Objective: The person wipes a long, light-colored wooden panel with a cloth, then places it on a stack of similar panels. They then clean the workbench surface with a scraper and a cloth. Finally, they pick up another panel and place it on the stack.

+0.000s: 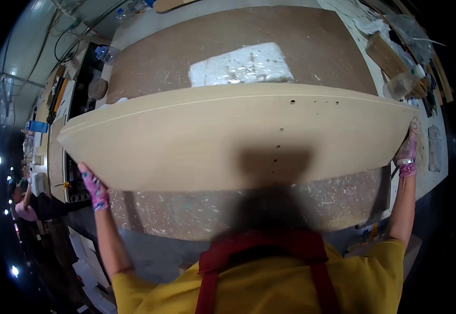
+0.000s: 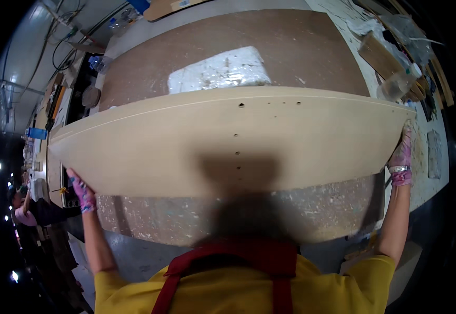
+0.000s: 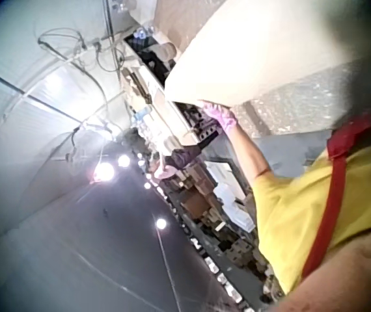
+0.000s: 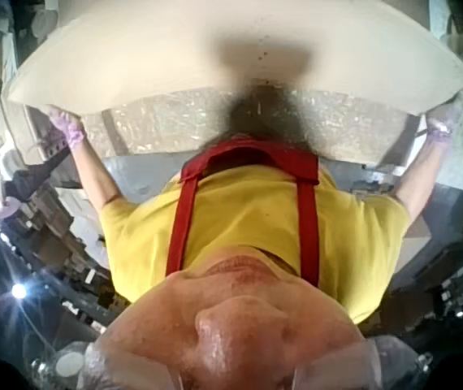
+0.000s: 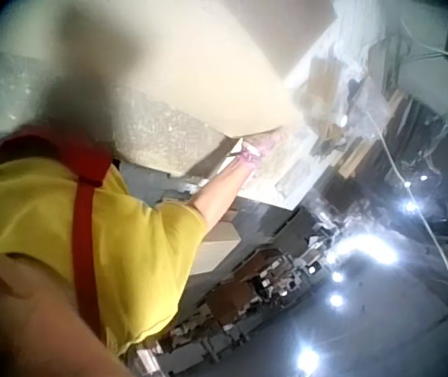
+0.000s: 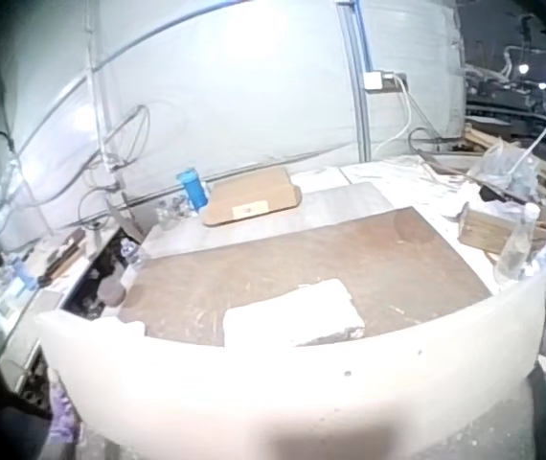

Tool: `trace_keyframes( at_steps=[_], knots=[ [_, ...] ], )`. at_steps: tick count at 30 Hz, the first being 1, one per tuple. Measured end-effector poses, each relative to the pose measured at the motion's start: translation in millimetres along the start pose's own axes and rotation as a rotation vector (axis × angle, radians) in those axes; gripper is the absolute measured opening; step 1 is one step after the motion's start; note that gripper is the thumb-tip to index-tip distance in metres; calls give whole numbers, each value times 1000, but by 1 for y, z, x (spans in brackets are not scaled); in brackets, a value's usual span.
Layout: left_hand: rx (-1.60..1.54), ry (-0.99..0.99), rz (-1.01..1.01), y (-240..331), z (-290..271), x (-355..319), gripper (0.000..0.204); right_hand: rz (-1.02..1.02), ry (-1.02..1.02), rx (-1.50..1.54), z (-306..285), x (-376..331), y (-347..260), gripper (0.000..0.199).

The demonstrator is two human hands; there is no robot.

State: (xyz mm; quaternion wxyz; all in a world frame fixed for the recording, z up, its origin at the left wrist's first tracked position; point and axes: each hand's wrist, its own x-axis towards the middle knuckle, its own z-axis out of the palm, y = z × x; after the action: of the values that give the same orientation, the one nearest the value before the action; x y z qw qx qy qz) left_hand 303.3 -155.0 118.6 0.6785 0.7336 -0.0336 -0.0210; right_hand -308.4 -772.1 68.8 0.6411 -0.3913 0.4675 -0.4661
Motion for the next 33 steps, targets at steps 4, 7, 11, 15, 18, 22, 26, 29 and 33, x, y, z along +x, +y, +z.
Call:
trace_keyframes(
  at_steps=[4,7,11,15,18,22,26,29,33],
  knots=[
    [-81,35,-60,-32,71,1,75,-194,26,116,-6,41,12,53],
    [-187,88,-74,-84,60,24,71,-200,26,227,-23,64,30,56],
    [-234,-52,-109,-87,55,7,64,-558,91,-1039,-85,83,32,64],
    [-110,-40,-110,-63,81,0,58,-739,40,-1336,-104,111,46,66],
    [128,11,-273,-43,94,0,54,-583,79,-897,-85,127,69,62],
    [5,29,-271,-56,83,-3,44,-551,61,-764,-57,139,86,57],
    [-319,-96,-87,-133,54,29,53,-569,20,-688,-32,145,86,52],
    [172,-19,161,-96,76,11,57,-562,5,-638,-31,149,91,48],
    [923,181,524,-52,58,-19,64,-620,-93,-580,-18,172,95,45]
  ],
)
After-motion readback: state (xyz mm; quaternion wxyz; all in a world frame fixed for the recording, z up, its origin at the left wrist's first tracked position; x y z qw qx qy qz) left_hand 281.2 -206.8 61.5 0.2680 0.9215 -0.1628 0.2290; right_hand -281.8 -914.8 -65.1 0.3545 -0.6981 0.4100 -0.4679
